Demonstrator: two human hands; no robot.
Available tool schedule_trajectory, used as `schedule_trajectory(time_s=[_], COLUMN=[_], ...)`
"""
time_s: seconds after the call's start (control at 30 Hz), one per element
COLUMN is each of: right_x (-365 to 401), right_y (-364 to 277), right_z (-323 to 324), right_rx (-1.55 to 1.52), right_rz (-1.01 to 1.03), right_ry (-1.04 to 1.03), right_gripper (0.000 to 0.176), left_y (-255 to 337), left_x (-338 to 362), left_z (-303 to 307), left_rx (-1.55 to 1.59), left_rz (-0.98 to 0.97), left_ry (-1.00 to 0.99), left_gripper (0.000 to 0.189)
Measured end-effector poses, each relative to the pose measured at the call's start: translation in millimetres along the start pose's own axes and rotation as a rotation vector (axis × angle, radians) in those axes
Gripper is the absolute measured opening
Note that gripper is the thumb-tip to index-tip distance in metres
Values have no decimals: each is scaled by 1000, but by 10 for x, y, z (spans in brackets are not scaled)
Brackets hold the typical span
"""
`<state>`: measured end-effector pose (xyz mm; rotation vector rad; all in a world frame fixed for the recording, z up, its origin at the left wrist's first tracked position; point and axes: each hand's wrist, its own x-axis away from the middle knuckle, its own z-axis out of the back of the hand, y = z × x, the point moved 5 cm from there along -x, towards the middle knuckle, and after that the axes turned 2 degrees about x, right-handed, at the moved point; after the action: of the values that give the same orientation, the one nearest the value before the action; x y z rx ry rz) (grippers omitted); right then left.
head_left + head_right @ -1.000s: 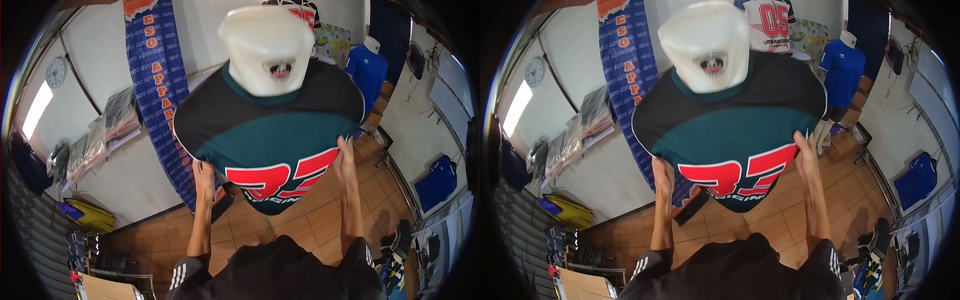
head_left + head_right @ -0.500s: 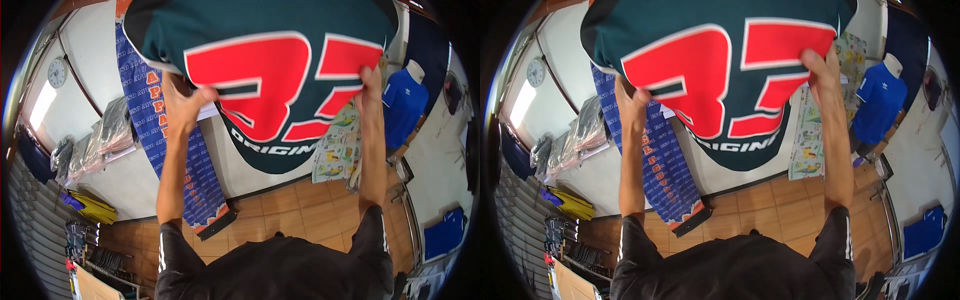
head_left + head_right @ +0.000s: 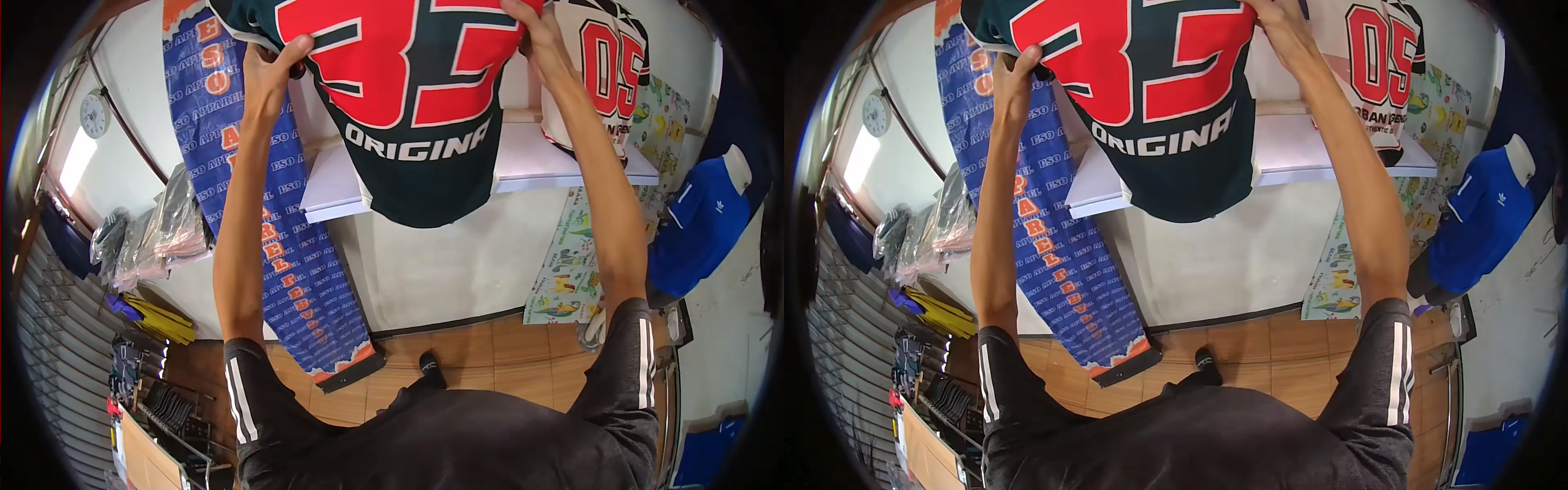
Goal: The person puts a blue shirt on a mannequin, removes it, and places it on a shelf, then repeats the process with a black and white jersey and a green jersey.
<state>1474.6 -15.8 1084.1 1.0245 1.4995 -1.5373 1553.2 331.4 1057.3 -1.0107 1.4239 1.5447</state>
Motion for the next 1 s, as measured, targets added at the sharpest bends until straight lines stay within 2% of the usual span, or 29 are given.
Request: schedule_trajectory(time_s=[0.13, 0.17, 0.23, 0.3, 0.47, 0.7, 0.77, 0.87, 0.9, 0.97, 1.0], right_x=[-220, -321, -463, -560, -800, -999, -1051, -997, -907, -585, -367], right_y=[551, 670, 925, 1110, 1725, 2213, 2576, 2712, 2714, 2649, 2711], right_z=[47, 34, 65, 21, 122, 200, 427, 514, 529, 511, 559], right_rx=[62, 56, 64, 67, 106, 178, 205, 176, 156, 117, 148], right_rz=[-37, -1, -36, -82, -225, -303, -299, -284, -258, -274, -263], right_ry=[43, -41, -62, -40, -34, -77, -45, -44, -2, 67, 49], right_gripper=[78, 73, 70, 65, 62, 64, 70, 82, 87, 100, 101], left_y=[-525, -596, -735, -1059, -1720, -2169, -2411, -2399, -2250, -2366, -2415], left_x=[-195, -233, -329, -492, -754, -834, -857, -796, -689, -347, -156], left_z=[-109, -144, -216, -192, -274, -365, -308, -382, -457, -477, -500], left_rx=[35, 36, 39, -19, 4, 13, 0, 14, 25, 74, 101], left_rz=[102, 76, 23, 123, 207, 224, 257, 170, 246, 197, 172], left_ry=[-16, 15, 74, 41, 4, 56, 60, 54, -46, 7, 33], left_gripper=[77, 77, 76, 75, 75, 82, 85, 88, 99, 107, 113])
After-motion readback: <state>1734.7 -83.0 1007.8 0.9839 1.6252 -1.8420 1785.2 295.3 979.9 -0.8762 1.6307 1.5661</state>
